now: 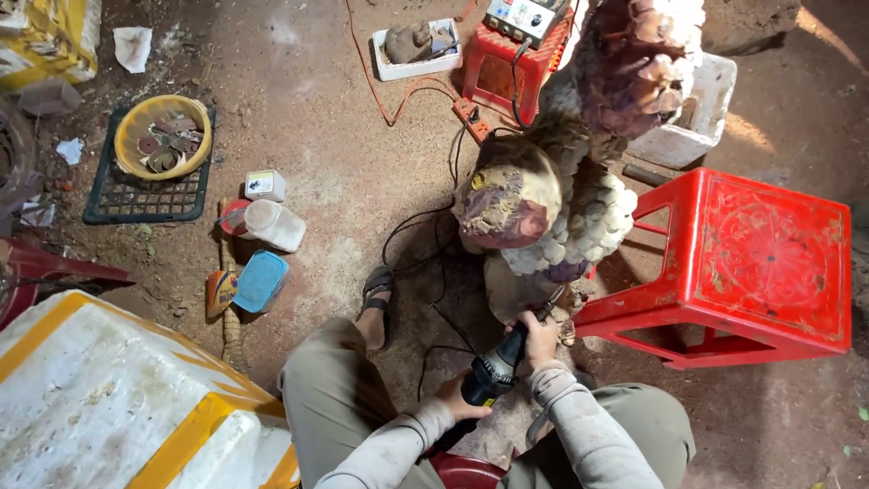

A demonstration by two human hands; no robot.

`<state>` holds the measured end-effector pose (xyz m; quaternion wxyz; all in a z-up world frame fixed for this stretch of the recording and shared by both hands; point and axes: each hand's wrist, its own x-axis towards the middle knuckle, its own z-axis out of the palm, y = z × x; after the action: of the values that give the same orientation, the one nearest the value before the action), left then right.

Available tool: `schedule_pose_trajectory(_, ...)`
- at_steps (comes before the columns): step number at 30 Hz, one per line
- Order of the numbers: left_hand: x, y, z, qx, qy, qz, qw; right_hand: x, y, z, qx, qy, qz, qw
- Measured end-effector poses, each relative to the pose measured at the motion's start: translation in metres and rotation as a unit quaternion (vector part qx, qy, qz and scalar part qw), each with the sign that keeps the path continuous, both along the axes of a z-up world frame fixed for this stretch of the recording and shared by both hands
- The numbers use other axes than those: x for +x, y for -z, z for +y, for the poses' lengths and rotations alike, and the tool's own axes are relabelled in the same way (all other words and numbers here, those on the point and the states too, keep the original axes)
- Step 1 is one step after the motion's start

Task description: Carving details into a large wooden sculpture using a power rotary tool

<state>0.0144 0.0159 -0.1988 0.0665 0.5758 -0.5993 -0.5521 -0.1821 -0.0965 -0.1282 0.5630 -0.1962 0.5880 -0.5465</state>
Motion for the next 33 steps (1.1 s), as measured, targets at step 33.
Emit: schedule_pose_trajectory(33, 0.008, -0.028, -0.008, 0.045, 0.004, -0.027, 0.999, 0.006, -0.002, -0.010, -0.002, -0.023, 0.001, 1.000)
